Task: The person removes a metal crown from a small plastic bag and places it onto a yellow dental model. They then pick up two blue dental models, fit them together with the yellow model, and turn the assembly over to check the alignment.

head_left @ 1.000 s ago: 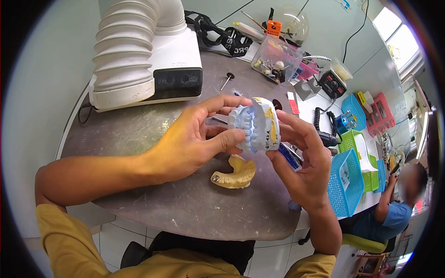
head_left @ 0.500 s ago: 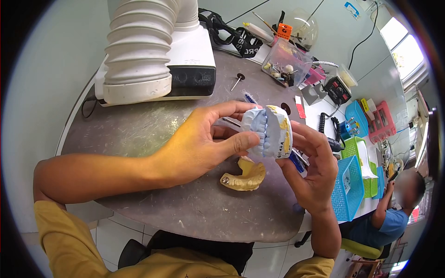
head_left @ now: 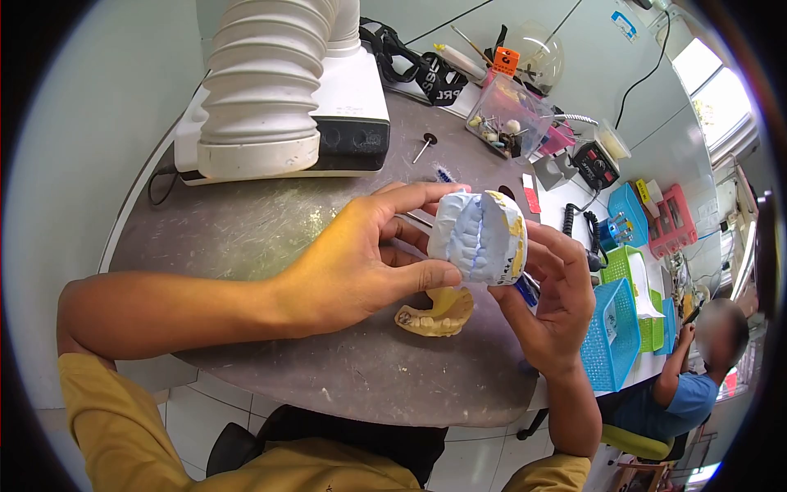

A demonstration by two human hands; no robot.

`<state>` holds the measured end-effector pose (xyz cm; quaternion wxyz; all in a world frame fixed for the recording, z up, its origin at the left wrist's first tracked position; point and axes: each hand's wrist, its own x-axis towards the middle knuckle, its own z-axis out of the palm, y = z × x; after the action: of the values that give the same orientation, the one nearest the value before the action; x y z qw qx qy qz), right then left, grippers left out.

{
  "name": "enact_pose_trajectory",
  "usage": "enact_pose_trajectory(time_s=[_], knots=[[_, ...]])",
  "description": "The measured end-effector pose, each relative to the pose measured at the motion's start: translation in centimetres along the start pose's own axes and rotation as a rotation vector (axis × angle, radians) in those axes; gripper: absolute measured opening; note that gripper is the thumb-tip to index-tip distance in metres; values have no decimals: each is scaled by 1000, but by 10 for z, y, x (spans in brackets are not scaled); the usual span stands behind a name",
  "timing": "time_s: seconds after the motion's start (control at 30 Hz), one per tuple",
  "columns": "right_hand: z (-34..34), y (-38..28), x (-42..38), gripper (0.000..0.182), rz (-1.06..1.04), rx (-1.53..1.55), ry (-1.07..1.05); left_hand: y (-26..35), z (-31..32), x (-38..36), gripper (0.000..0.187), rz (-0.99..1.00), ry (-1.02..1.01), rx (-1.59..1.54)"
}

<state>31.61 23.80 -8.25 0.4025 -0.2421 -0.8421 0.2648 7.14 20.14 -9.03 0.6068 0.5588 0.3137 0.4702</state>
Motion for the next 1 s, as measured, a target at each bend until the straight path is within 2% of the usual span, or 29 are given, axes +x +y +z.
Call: enact_pose_trajectory(time_s=[0.3,0.4,0.47,0.6,0.77,0.8,0.87,0.93,1.0], knots=[[1,0,0,63,5,-9,0,-7,0,-2,77,64,35,97],[1,0,0,66,-7,-26,0,-7,1,-2,74,158,78,180],[2,1,0,73,-17,2,25,-3,1,-3,72,54,47,134],[1,-2,5,79,-4,-55,6,-5,2,-1,65,57,42,7],[6,-15,14,83,-90,-309,90,-3,-3,2,56,-17,-23,51],[5,-17,16,89,-151,-395,54,-3,-2,2,56,-19,-22,52],[4,-13,16,91,-150,-389,2,-2,-2,4,44,-38,6,45],[0,-7,14,95,-130,-340,-82,-7,-3,5,46,-31,11,47],[1,-1,12,93,-118,-262,-56,-8,-4,6,48,-22,13,48]])
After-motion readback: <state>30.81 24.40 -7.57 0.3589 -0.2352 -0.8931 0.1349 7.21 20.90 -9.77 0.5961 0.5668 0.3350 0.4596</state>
